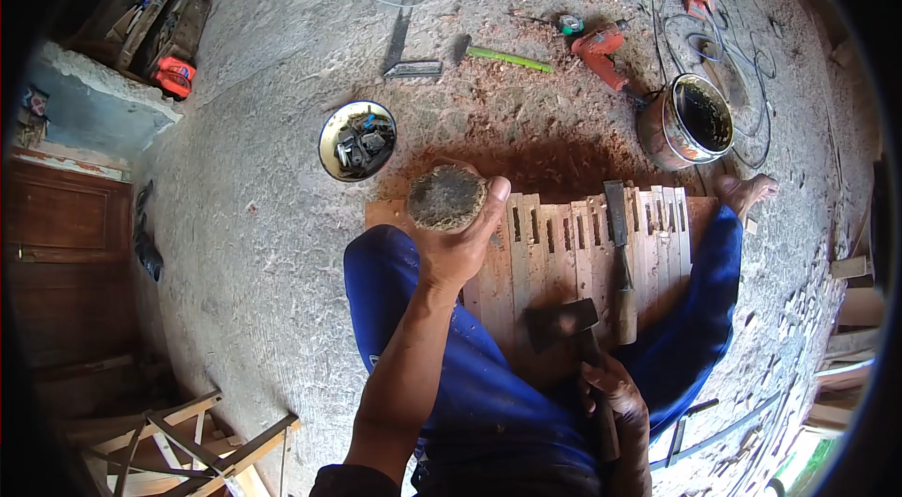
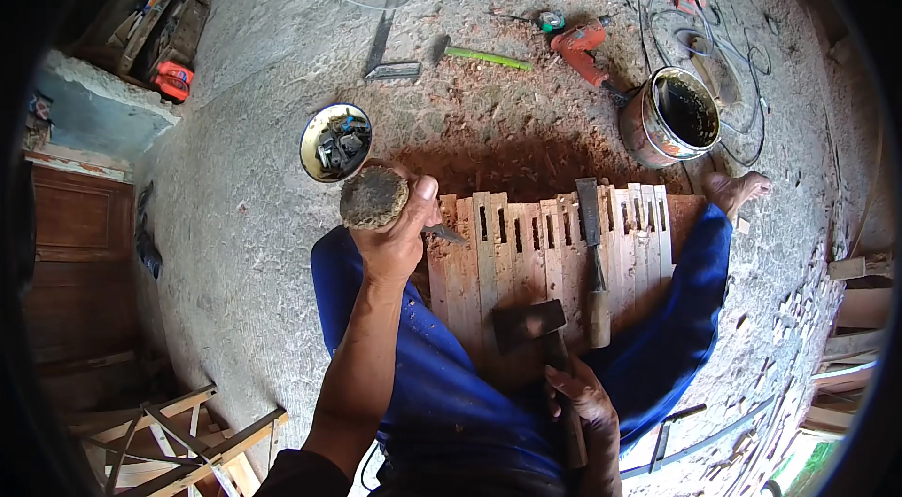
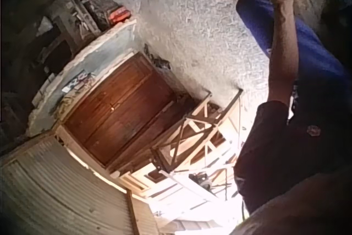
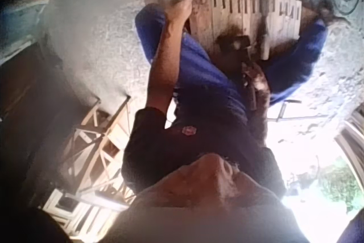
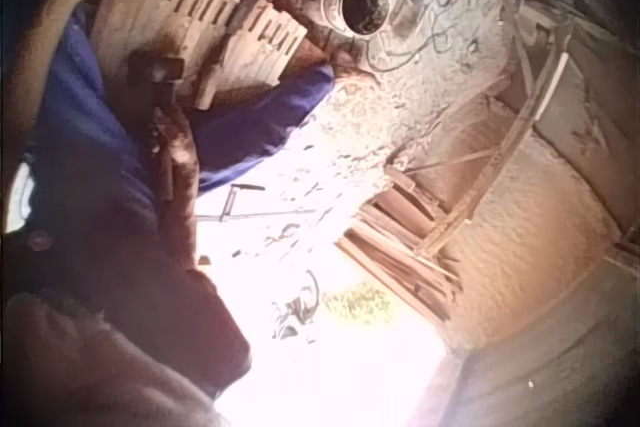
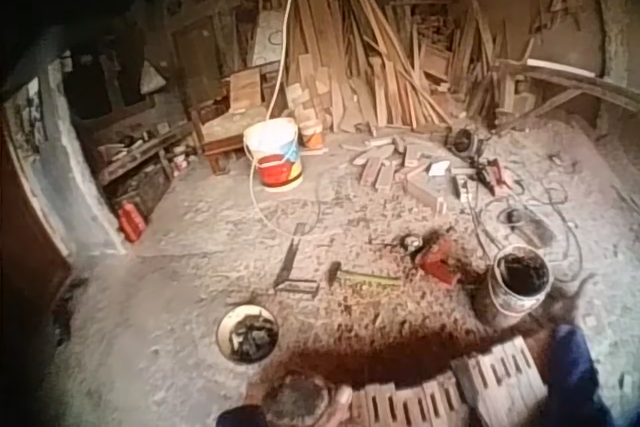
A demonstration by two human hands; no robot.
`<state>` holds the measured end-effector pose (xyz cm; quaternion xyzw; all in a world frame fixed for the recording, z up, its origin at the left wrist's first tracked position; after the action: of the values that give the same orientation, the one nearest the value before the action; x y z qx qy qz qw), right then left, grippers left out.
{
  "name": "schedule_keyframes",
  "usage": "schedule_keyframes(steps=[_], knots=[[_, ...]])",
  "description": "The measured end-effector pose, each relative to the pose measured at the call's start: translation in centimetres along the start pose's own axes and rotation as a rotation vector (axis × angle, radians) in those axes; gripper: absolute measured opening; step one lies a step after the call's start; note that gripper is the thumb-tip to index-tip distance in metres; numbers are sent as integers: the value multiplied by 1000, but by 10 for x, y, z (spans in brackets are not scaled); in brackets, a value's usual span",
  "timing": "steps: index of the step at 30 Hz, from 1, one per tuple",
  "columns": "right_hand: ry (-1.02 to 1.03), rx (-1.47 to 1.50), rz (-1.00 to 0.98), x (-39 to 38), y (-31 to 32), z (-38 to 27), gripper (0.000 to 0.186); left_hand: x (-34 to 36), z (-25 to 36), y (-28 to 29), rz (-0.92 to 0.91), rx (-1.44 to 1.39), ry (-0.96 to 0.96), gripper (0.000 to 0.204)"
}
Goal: The person uses a chisel and a hammer to carve mortise holes into a series of wooden pieces aligned on the floor.
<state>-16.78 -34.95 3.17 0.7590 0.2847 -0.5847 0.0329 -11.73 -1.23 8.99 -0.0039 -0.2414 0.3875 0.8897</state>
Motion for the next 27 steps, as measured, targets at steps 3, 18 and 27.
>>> schedule_keyframes(steps=[3, 18, 27], knots=[[8, -5, -13, 3, 1, 2, 40, 0, 3, -1, -9, 14, 5, 16], [53, -17, 4, 3, 2, 9, 38, 51, 2, 21, 160, 253, -365, 20], [52, 23, -6, -1, -5, 7, 35, 14, 0, 13, 5, 224, -316, 18]])
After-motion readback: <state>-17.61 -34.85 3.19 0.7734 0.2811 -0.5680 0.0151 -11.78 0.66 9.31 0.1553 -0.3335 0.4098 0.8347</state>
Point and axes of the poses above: each hand's wrist, its own x-axis towards the middle knuckle, its own y-axis out of the back of the hand, z = x × y, the point moved 3 cm from there along x, towards the middle knuckle, and after that the axes turned 14 degrees about -y, right-handed, at the moved point
